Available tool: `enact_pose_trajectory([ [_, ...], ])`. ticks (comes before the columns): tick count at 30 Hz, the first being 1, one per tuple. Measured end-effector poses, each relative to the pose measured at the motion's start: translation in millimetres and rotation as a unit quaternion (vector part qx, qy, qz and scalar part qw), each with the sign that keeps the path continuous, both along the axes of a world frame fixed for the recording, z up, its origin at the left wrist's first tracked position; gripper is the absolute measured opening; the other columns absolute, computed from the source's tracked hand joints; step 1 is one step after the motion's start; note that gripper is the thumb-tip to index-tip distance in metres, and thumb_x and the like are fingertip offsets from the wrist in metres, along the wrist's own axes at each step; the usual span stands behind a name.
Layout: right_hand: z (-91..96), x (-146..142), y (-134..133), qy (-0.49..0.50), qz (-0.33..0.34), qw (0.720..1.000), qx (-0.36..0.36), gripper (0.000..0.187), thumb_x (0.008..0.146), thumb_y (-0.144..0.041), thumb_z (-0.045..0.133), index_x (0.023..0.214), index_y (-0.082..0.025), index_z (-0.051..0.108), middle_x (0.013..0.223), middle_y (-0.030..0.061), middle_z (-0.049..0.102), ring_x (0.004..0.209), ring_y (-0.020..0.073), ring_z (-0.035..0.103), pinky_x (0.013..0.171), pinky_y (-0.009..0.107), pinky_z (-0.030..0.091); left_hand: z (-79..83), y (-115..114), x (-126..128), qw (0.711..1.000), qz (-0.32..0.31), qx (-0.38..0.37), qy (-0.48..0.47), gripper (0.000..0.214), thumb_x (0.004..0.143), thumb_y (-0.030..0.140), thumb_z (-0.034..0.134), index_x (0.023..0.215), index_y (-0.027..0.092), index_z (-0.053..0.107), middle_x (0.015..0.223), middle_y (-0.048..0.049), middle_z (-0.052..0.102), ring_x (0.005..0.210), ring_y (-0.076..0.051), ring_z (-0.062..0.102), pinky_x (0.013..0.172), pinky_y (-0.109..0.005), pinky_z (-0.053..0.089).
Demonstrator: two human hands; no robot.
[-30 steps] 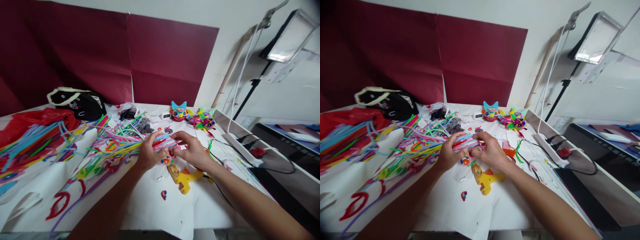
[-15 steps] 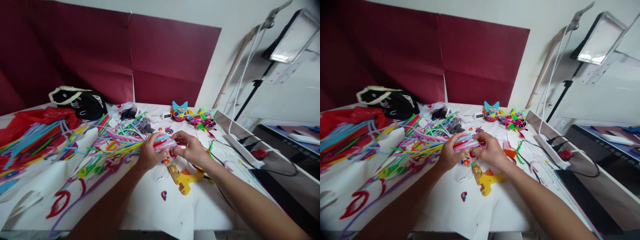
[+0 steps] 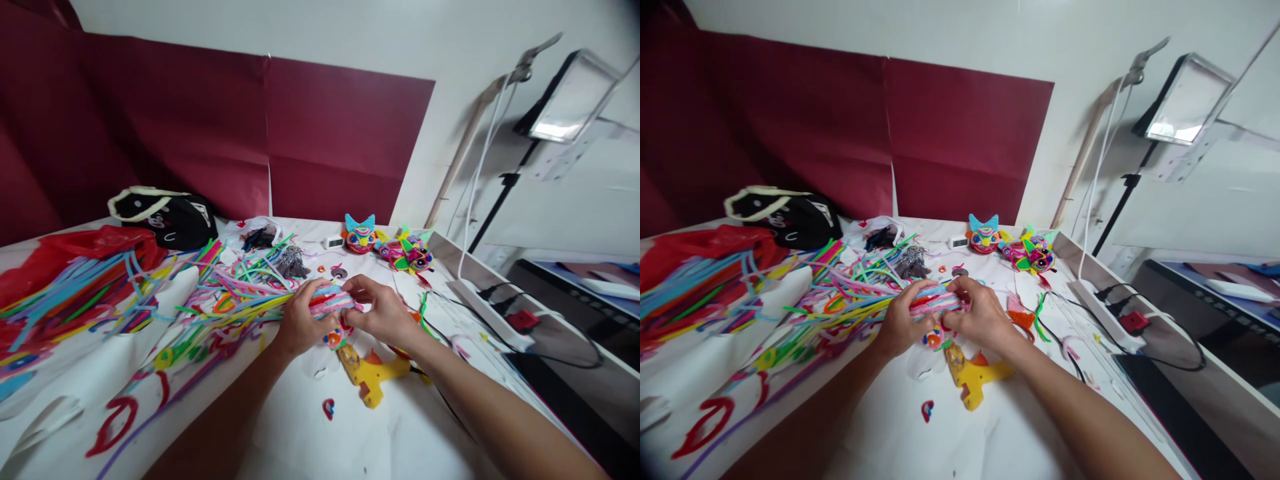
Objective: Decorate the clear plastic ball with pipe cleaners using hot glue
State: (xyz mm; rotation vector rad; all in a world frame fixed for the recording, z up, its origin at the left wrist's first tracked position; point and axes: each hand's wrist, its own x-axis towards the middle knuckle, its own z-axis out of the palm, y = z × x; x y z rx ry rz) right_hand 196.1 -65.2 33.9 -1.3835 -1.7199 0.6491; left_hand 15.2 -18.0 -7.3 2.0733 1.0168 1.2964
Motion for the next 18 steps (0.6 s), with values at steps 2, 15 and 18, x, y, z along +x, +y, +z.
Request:
enact_pose_trajectory([
  [2, 0.6, -0.5, -0.9, -0.013, 0.0, 1.0, -0.002, 0.036, 0.066, -0.025, 0.069, 0.101, -0.023, 0.061, 0.094, 0.0022, 0.074, 0.09, 0.0225, 0.07, 0.086, 0.037, 0.054, -1.1, 0.2, 0.2, 1.0, 0.0, -0.001, 0.003, 0.052, 0.064, 0.025, 0.064, 0.116, 0.019, 0.064, 0.12, -0.0106, 0.071, 0.115, -0.031, 0.066, 0.106, -0.043, 0.05],
  [15, 2.0, 4.7, 2.6, -0.025, 0.013, 0.999, -0.024, 0.028, 0.068, -0.023, 0.068, 0.095, -0.023, 0.062, 0.089, 0.0014, 0.077, 0.086, 0.0222, 0.073, 0.079, 0.033, 0.056, 0.1, 0.6, -0.3, 0.999, -0.016, -0.046, -0.021, 0.051, 0.063, 0.022, 0.064, 0.114, 0.019, 0.066, 0.12, -0.0096, 0.072, 0.115, -0.031, 0.066, 0.106, -0.046, 0.049],
  [18, 2.7, 6.2, 3.3, -0.038, 0.018, 0.999, -0.031, 0.027, 0.068, -0.023, 0.069, 0.094, -0.023, 0.064, 0.089, 0.0015, 0.077, 0.086, 0.0224, 0.074, 0.075, 0.031, 0.055, 2.4, 0.0, -0.8, 0.998, -0.021, -0.063, -0.02, 0.05, 0.062, 0.022, 0.065, 0.112, 0.019, 0.067, 0.12, -0.0101, 0.073, 0.114, -0.032, 0.067, 0.106, -0.046, 0.049],
])
